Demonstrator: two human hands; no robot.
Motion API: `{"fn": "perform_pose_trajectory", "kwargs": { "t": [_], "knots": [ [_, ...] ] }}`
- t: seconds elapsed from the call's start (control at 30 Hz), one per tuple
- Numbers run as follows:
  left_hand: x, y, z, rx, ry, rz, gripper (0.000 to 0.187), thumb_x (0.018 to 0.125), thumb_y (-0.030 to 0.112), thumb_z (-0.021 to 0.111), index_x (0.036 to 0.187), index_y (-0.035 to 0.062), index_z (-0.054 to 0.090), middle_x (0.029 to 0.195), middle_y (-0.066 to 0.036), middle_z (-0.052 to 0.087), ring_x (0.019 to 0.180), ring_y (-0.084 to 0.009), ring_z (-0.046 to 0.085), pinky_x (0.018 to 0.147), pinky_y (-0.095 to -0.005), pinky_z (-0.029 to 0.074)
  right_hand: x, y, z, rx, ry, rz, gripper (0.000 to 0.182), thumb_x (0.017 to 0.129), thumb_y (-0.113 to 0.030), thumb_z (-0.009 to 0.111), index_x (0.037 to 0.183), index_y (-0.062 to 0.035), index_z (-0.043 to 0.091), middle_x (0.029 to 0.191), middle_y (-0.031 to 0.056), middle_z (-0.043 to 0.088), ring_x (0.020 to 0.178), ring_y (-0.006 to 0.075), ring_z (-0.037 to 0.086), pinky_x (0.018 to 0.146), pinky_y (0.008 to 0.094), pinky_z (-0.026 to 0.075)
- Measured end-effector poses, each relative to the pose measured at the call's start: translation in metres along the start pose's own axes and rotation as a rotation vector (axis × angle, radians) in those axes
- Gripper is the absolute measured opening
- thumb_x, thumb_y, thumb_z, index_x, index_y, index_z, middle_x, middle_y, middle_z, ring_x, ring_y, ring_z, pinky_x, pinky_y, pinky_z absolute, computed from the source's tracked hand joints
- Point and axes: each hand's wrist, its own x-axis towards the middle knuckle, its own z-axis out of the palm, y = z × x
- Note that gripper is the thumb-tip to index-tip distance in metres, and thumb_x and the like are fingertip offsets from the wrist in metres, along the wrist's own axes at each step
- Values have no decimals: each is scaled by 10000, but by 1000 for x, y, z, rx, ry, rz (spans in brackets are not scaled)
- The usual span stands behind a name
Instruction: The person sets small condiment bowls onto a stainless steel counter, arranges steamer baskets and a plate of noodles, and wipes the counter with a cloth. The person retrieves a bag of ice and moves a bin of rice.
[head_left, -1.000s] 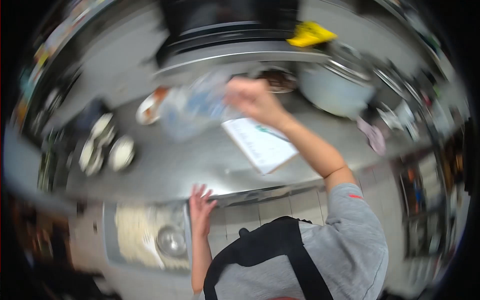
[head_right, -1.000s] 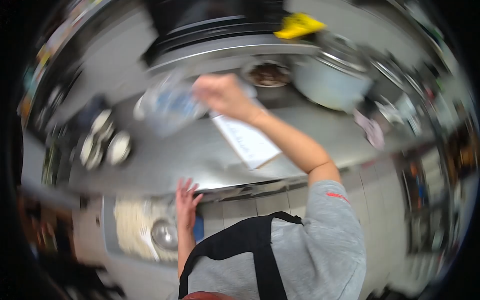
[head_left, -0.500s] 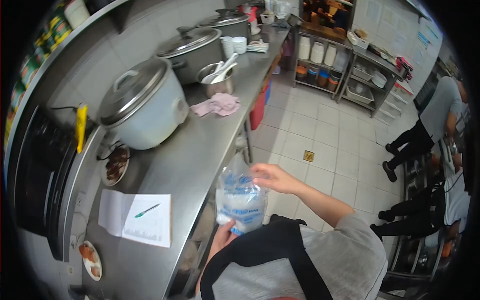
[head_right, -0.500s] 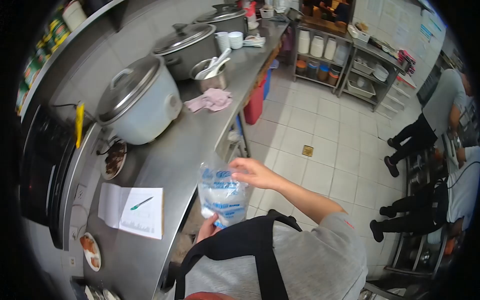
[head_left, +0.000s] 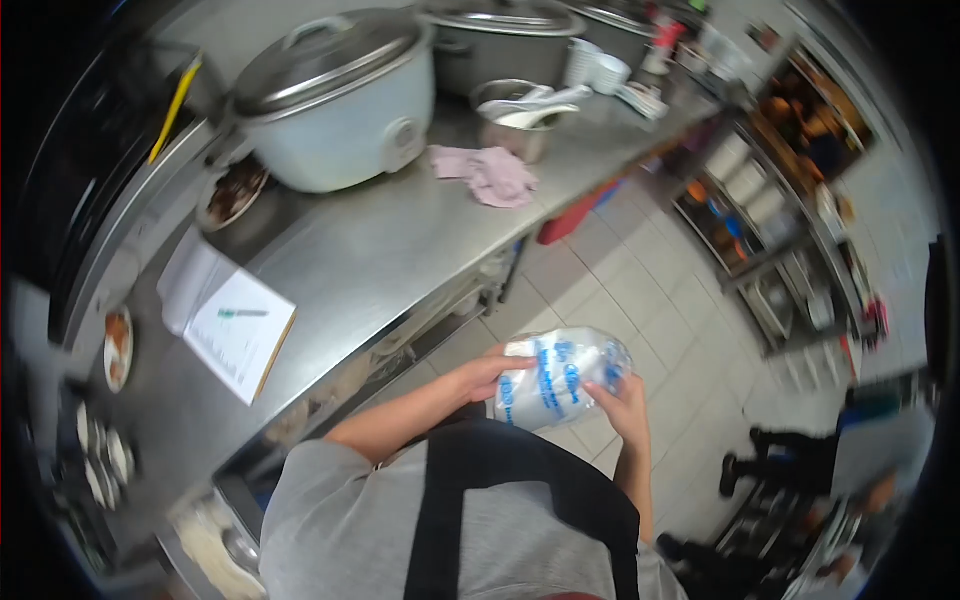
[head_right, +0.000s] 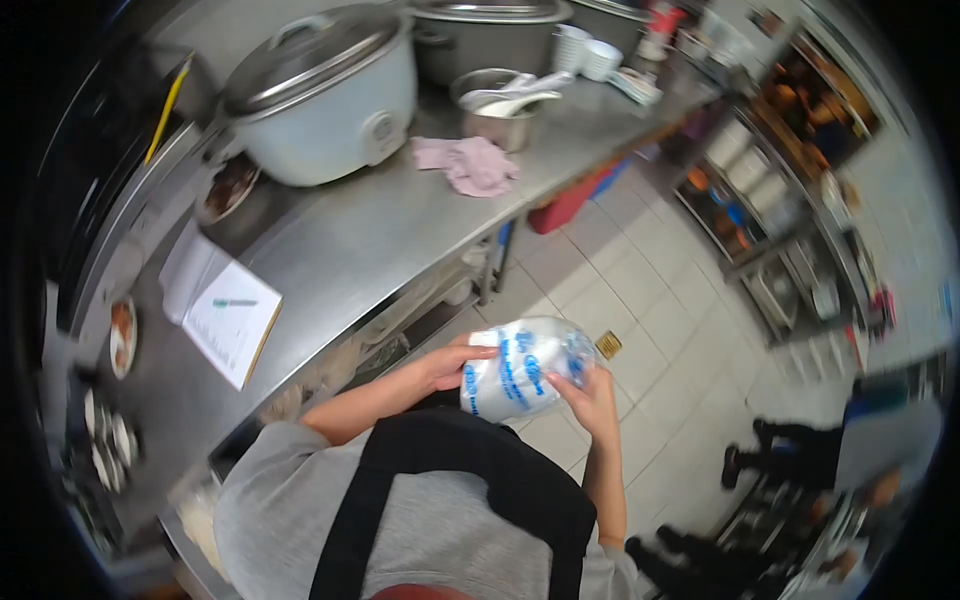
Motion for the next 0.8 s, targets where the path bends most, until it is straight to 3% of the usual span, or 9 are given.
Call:
{"fn": "perform_pose_trajectory", "kwargs": {
  "t": [0.13,0.23,0.3,0.4,0.43,0.47,0.6,0.7,0.8],
  "knots": [
    [20,20,-18,202,102,148,410,800,90,653,1158,9,470,1031,-64,560,974,-146,561,835,-292,479,35,1,-19,-25,-126,-96,260,769,-120,676,974,21,598,878,30,615,826,107,545,728,269,436],
    [24,35,-22,303,153,320,390,793,114,669,1127,9,499,1024,-61,570,942,-130,558,807,-274,476,64,27,-36,124,-165,-54,511,780,-253,681,1190,-6,503,1065,85,569,971,164,527,826,305,426],
    [16,45,-16,508,234,351,361,777,118,674,1090,5,534,982,-58,584,902,-112,550,773,-261,468,78,-1,-22,503,25,-206,782,783,-390,657,1369,-31,286,1253,131,444,1131,236,449,938,362,378],
    [-5,50,-5,749,276,506,388,750,140,686,1083,-3,548,970,-61,592,891,-108,541,760,-260,459,101,-15,-20,343,-377,-207,913,789,-466,623,1417,-32,122,1340,156,339,1219,279,368,1005,406,319],
    [-12,45,-7,666,292,465,409,734,160,691,1081,-9,554,953,-74,601,894,-120,543,765,-267,453,100,-32,-5,280,-462,-325,767,810,-386,635,1361,6,274,1252,147,446,1132,246,456,948,370,374],
    [-25,37,-6,648,344,506,409,734,160,691,1081,-9,554,953,-74,601,894,-120,543,765,-267,453,105,-28,0,270,-529,-329,767,810,-386,635,1361,6,274,1252,147,446,1132,246,456,948,370,374],
    [-113,-4,-1,790,772,723,355,723,140,688,1031,2,579,1012,-92,604,959,-162,545,845,-281,421,105,-34,58,-255,-835,-42,313,844,-161,610,1076,39,542,931,62,618,807,120,554,721,255,434],
    [-170,-59,-11,654,1020,882,306,747,87,663,1037,28,583,1012,-76,599,942,-147,553,836,-279,435,102,-24,117,-247,-1172,-64,224,851,-132,588,1026,9,581,870,15,610,756,98,533,686,247,429],
    [-220,-119,-5,158,1106,916,474,806,106,634,1230,71,424,1019,-69,586,932,-137,560,785,-284,469,99,-32,164,-365,-1360,-210,211,839,-105,592,1025,-5,585,858,-5,601,744,86,522,674,235,422]
  ]
}}
